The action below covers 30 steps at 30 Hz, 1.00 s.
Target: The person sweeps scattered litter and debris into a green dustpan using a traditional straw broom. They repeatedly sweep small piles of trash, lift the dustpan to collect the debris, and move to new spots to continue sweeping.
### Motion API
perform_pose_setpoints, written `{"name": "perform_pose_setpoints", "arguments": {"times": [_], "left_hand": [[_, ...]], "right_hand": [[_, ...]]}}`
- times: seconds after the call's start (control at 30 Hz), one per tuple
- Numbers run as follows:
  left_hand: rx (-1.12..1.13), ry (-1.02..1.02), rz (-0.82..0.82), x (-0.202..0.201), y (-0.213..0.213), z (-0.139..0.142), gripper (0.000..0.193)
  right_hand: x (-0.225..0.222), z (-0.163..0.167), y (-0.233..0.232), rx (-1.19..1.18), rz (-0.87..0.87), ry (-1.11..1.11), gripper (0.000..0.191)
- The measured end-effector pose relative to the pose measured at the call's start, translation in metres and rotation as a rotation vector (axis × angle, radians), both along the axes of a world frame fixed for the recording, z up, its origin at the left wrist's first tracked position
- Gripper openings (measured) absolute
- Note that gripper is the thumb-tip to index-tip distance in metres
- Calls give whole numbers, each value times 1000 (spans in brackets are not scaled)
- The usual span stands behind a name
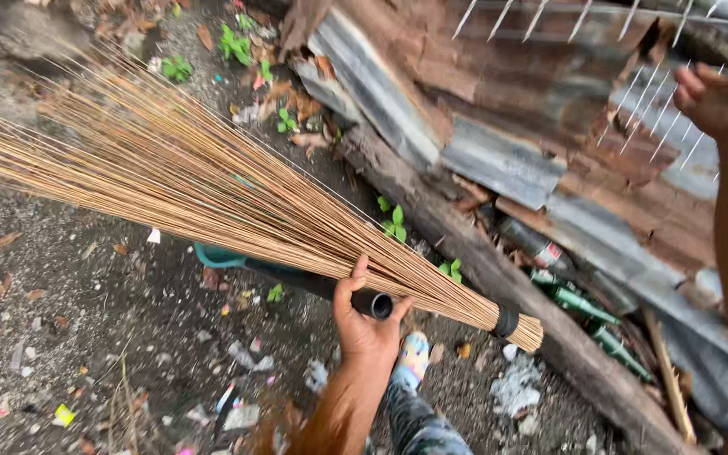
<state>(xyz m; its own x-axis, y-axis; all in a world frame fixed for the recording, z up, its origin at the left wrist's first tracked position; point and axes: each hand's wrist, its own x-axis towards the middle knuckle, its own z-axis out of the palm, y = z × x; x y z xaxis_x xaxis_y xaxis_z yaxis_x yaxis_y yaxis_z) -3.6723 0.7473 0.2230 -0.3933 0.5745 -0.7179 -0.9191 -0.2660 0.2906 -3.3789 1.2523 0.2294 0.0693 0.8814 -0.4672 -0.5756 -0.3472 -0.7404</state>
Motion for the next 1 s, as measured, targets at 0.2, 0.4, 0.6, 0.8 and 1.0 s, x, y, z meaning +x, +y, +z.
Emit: {"name": "perform_pose_setpoints", "arguments": {"times": [0.2,0.4,0.6,0.8,1.0], "left_hand": [[119,-72,2,10,33,51,76],[167,-125,-88,12,33,76,84],[131,-140,-201,1,5,81,85],[84,-220,-317,-23,-48,80,101],[-40,-138,-597,-31,-100,83,80]], "right_hand": [[-33,37,-105,96,485,-605,55],[-44,71,-277,100,1116,-1013,101],[-9,98,-381,318,1550,-1268,118],[-25,103,-533,73,1228,-1714,58],[-53,92,-681,-193,972,-1286,48]]}}
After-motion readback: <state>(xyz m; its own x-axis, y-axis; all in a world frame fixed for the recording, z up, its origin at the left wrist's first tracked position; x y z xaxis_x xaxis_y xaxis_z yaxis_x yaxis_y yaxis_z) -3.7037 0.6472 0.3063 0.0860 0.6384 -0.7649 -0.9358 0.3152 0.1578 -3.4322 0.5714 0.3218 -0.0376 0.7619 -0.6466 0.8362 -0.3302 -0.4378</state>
